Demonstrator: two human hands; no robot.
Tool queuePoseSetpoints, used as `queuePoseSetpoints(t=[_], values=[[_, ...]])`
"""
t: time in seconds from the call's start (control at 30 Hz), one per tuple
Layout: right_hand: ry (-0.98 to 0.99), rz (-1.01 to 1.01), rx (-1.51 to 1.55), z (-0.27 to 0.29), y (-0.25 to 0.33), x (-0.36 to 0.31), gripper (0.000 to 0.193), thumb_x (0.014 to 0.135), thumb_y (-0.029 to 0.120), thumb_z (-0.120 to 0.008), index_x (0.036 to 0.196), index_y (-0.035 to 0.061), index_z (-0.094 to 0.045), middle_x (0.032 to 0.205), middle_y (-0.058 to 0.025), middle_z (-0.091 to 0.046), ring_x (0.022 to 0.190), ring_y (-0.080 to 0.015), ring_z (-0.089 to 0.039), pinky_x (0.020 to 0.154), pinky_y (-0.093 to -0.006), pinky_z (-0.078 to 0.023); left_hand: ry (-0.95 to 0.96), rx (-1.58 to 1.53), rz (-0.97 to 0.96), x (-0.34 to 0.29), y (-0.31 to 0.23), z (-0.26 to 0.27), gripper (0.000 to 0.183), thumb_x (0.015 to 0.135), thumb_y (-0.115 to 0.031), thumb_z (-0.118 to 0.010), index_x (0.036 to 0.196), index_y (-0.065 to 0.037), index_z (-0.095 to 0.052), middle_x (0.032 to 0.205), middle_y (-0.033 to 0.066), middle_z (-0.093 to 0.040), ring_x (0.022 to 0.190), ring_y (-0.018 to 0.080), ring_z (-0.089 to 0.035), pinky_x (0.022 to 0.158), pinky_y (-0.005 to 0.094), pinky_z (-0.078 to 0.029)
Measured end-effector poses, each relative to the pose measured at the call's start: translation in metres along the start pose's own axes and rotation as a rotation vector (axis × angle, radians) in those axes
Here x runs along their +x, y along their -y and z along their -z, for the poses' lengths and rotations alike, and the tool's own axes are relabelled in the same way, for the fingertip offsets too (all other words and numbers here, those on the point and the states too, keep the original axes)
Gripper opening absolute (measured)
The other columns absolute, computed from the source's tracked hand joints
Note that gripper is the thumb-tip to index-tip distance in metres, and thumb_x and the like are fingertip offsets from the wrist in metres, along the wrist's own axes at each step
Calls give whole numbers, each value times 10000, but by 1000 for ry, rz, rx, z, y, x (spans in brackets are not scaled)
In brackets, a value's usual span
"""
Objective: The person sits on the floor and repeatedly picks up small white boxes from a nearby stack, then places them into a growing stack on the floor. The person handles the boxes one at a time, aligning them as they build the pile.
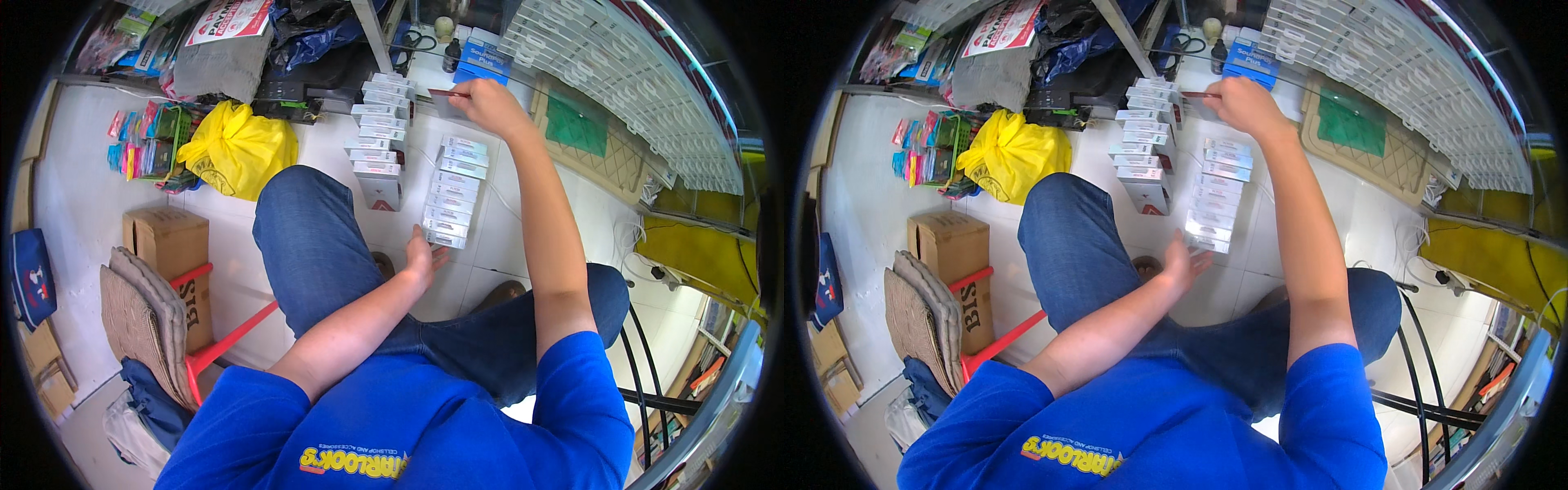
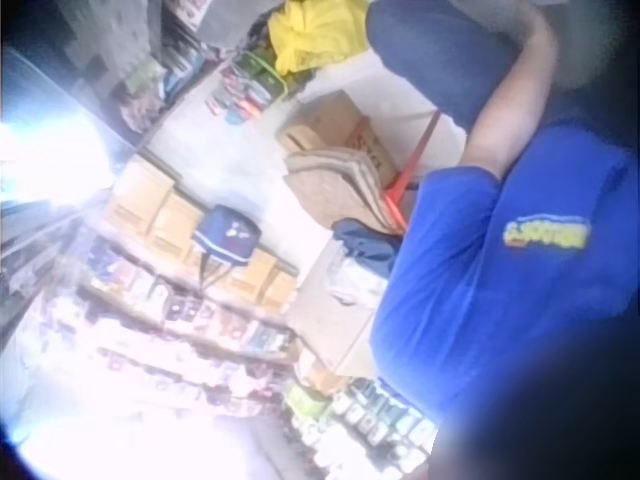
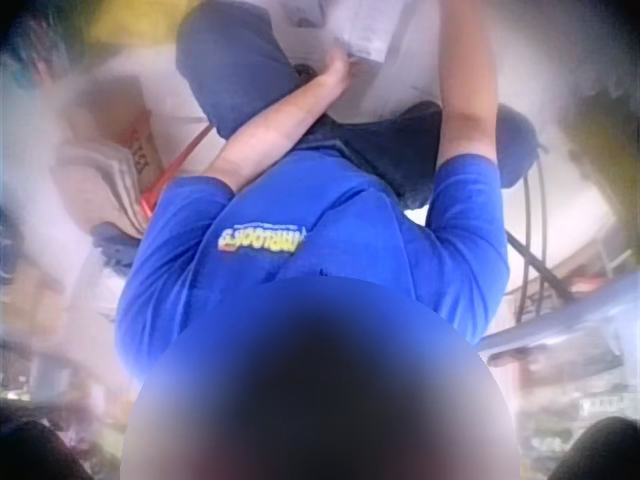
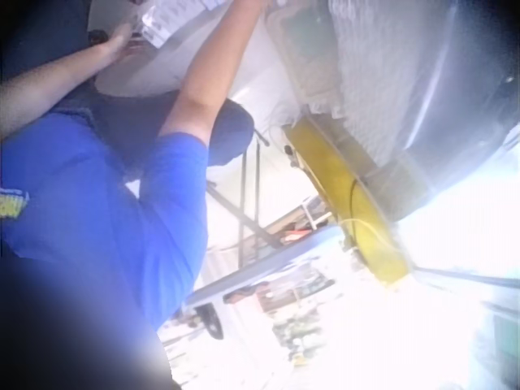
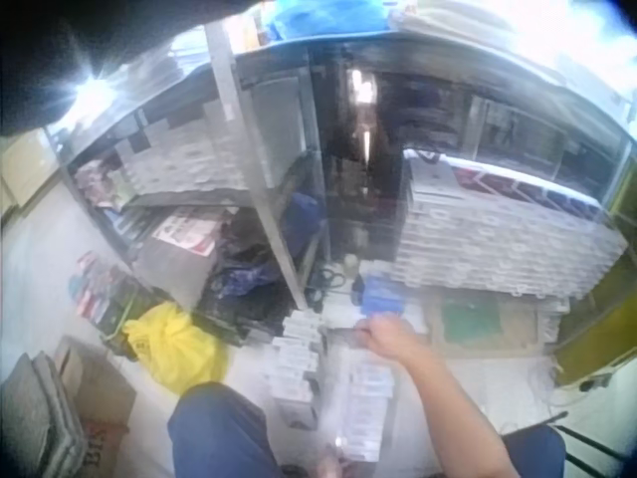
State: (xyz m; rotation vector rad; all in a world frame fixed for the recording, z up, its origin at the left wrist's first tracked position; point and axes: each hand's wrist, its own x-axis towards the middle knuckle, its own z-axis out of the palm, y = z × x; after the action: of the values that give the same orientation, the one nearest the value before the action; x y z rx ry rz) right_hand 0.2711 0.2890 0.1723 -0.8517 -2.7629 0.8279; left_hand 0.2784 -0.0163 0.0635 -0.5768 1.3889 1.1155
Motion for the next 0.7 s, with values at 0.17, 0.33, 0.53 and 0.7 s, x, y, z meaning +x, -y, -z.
queuePoseSetpoints(t=[0.17,0.33,0.53,0.7], values=[[101,257,116,6,65,3,238,919,276,-700,1040,91,-786,912,-192,-746,897,-386,-716,814,-481,-560,-17,51,20,5,2,2,629,1110,-541,-277,1510,-77,-416,1382,142,-545,1094,278,-623,927,447,-529],[372,175,99,-115,109,-24,222,949,237,-684,1042,51,-760,881,-226,-733,892,-398,-721,827,-509,-570,-54,4,3,0,1,-4,537,1108,-502,-337,1444,-107,-477,1373,94,-553,1149,261,-595,950,460,-513],[163,286,-258,-216,109,-77,157,892,124,-636,996,24,-696,1084,-169,-685,903,-318,-735,715,-421,-629,88,74,-79,-3,7,4,378,1075,-420,-502,1349,-162,-548,1355,35,-573,1291,211,-509,1064,514,-436],[115,308,-231,-234,100,-72,161,865,102,-635,975,3,-698,1020,-160,-666,881,-294,-731,667,-393,-641,31,59,-67,7,20,7,346,1067,-393,-535,1325,-166,-574,1337,19,-589,1300,193,-506,1086,522,-421]])
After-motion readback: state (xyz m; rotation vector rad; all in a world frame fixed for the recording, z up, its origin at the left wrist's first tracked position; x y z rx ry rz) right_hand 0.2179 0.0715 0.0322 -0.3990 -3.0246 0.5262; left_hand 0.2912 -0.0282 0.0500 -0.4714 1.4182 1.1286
